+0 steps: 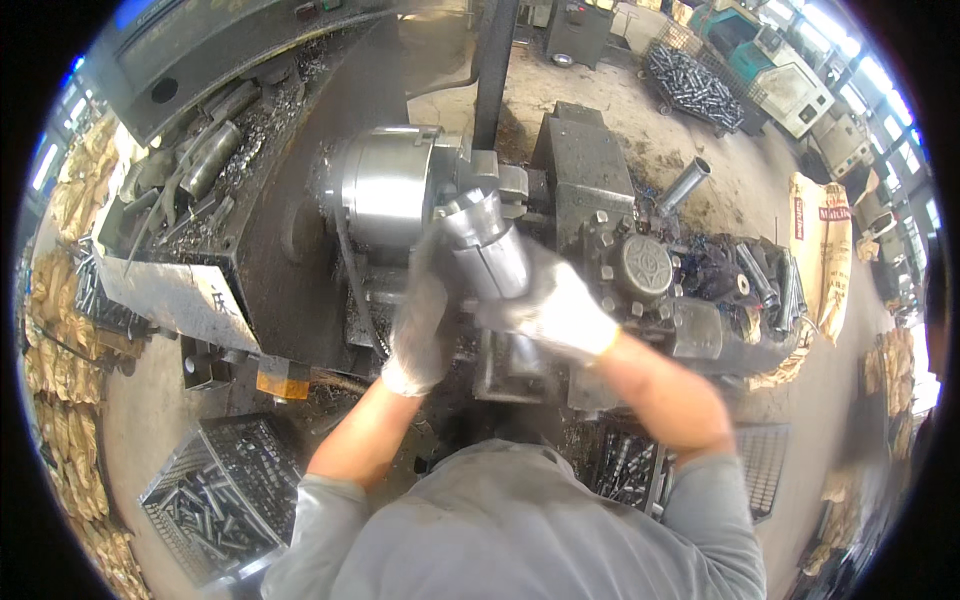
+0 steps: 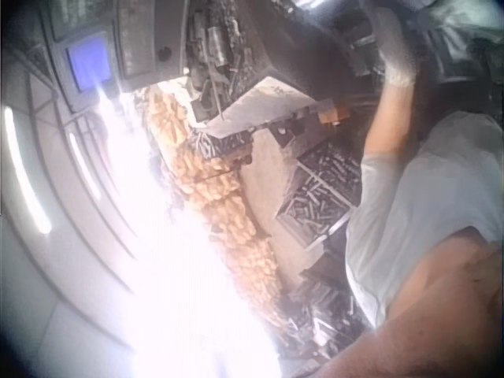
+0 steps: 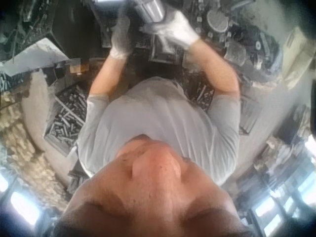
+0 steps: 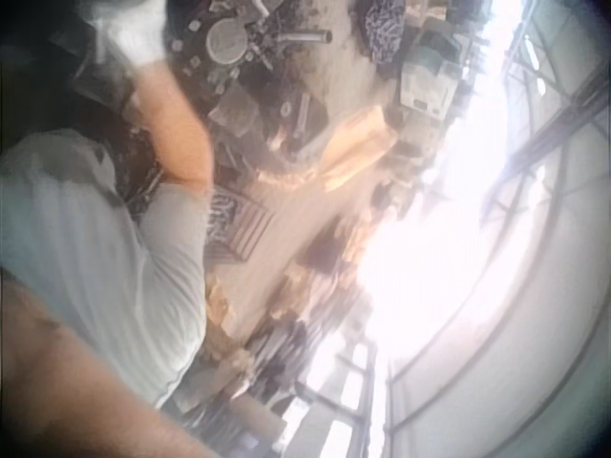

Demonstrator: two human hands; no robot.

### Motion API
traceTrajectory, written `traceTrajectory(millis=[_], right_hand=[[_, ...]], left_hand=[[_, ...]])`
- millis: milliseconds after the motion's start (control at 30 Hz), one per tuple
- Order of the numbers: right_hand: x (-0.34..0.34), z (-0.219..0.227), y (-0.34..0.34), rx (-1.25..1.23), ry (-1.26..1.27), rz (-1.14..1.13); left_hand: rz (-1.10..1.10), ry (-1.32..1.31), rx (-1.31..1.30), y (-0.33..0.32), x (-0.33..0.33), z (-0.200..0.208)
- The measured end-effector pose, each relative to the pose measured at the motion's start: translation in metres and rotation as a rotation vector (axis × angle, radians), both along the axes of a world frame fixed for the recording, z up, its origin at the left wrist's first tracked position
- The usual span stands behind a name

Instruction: The person repeatedly loads cylindrical metal parts into a lathe chuck, operates the machine controls, and removes the processed parts. The person places the finished parts into a nearby basket and continues the cycle with additional parts from a supply bin.

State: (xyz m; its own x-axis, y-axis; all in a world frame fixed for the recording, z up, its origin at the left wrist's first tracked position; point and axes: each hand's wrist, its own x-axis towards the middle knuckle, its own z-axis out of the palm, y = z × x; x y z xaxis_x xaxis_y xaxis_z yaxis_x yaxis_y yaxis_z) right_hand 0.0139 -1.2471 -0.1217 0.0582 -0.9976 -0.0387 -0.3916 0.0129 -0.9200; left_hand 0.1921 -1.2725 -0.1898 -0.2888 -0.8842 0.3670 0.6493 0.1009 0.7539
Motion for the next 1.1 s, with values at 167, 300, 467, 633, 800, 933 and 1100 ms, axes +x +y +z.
traceTrajectory(millis=[167,300,467,633,800,933,1100], right_hand=[[-0.097,0.083,-0.075,-0.416,1.092,0.240],[-0.132,0.042,-0.150,-0.239,1.654,0.320],[-0.145,-0.030,-0.190,0.011,1.191,0.493],[-0.153,-0.049,-0.201,0.135,0.818,0.522],[-0.165,-0.042,-0.202,0.469,1.245,0.649],[-0.143,-0.044,-0.202,0.181,0.691,0.522],[-0.115,-0.028,-0.194,0.058,0.934,0.453]], left_hand=[[0.145,-0.333,0.156,-0.006,0.061,-0.055],[0.332,-0.467,0.541,0.056,0.106,-0.128],[0.673,-0.363,0.800,0.134,0.174,-0.190],[0.832,-0.340,0.667,0.124,0.252,-0.218],[0.757,0.066,0.741,0.111,0.276,-0.197],[0.640,0.009,0.840,0.106,0.294,-0.192],[0.898,-0.253,0.806,0.098,0.313,-0.222]])
